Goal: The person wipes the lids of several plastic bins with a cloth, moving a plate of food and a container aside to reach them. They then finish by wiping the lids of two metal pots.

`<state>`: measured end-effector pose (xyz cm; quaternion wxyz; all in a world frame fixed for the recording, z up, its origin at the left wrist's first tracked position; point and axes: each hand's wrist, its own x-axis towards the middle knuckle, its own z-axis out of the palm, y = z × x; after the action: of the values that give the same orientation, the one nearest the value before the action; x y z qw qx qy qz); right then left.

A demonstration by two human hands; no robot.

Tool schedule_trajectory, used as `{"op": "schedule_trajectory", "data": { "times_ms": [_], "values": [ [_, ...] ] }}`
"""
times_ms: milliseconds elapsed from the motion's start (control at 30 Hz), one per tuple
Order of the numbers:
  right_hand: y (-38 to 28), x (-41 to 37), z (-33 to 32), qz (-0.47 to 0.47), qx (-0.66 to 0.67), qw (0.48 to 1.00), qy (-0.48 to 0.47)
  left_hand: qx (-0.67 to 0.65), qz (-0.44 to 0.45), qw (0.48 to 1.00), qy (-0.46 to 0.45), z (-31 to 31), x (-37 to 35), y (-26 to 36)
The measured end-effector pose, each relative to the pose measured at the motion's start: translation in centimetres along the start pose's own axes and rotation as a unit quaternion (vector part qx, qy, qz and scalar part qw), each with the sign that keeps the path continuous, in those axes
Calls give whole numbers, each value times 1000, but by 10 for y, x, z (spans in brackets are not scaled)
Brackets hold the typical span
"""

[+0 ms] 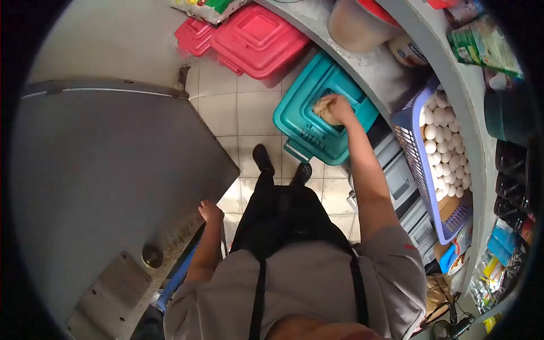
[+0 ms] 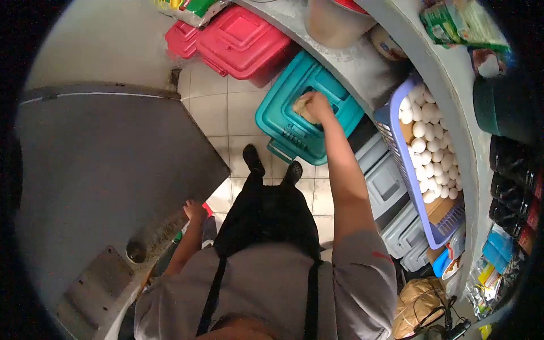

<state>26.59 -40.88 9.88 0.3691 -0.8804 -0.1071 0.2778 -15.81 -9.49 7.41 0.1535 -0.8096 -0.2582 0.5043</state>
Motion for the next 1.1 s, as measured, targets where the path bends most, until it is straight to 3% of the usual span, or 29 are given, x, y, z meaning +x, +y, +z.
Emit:
{"op": "schedule_trajectory", "data": {
  "times_ms": [33, 67, 100, 133, 200, 233, 300, 367, 400, 433, 467, 500, 533, 567, 633, 667, 700, 767, 800, 833, 900, 933, 1000, 1033, 1067, 1100],
  "values": [
    [-5, -2, -3, 1, 0, 1000, 1, 0, 1, 1000, -14, 0, 0, -2],
    [-6, -1, -7, -25, -107, 978, 177, -3, 16, 1000, -1, 19, 15, -3],
    [-2, -1, -10, -46, -209, 914, 345, 0, 18, 1000, -1, 20, 13, -6],
    [21, 13, 0, -43, -208, 914, 346, 4, 18, 1000, -1, 21, 13, -7],
    [84, 69, 25, 39, -159, 856, 491, -28, 31, 999, -13, 1, 10, -10],
    [81, 78, 16, 38, -158, 856, 491, -29, 30, 999, -12, 1, 12, -11],
    [75, 96, 0, 162, -241, 940, 179, -24, 35, 999, -32, 1, 14, -13],
    [71, 119, 3, 84, -336, 934, 92, -48, 16, 998, -26, 3, 13, -12],
    [68, 117, 0, 163, -145, 966, 136, -78, 1, 997, -12, 0, 16, -6],
    [63, 117, -4, 233, 52, 955, 177, -110, -15, 994, 4, -5, 22, -2],
    [58, 105, -13, 236, 49, 954, 177, -129, -4, 991, -14, -13, 27, -1],
    [52, 87, -25, 218, 320, 915, 114, -131, -1, 991, -17, -14, 34, 0],
    [44, 79, -32, 179, 566, 804, 44, -165, 20, 985, 44, -12, 48, 4],
    [38, 75, -31, 181, 561, 806, 46, -196, 42, 974, 101, -7, 60, 10],
    [36, 67, -18, 105, 477, 864, 126, -220, 129, 947, 193, -18, 75, 17],
    [64, 83, 4, 5, 470, 851, 234, -231, 155, 932, 231, -38, 77, 20],
    [50, 80, 17, -192, 513, 811, 206, -237, 180, 926, 232, -47, 89, 27],
    [4, 58, 40, -227, 296, 901, 224, -257, 227, 915, 211, -62, 110, 47],
    [-13, 62, 49, -197, 69, 933, 292, -270, 247, 911, 188, -72, 116, 60],
    [-24, 61, 62, -152, -163, 915, 337, -366, 289, 874, 136, -87, 115, 71],
    [-34, 63, 100, -52, -287, 918, 268, -536, 312, 785, -9, -101, 128, 110],
    [-33, 62, 120, 20, -391, 904, 175, -565, 311, 746, -165, -122, 129, 124],
    [-35, 25, 154, -1, -276, 954, 120, -719, 218, 543, -375, -130, 123, 157],
    [-29, -1, 161, -67, -278, 948, 138, -714, 226, 544, -378, -140, 121, 171],
    [-16, -33, 167, -129, -279, 939, 152, -733, 201, 489, -427, -147, 113, 181],
    [10, -66, 168, -121, -252, 941, 191, -747, 171, 432, -474, -148, 105, 191]
  ]
}}
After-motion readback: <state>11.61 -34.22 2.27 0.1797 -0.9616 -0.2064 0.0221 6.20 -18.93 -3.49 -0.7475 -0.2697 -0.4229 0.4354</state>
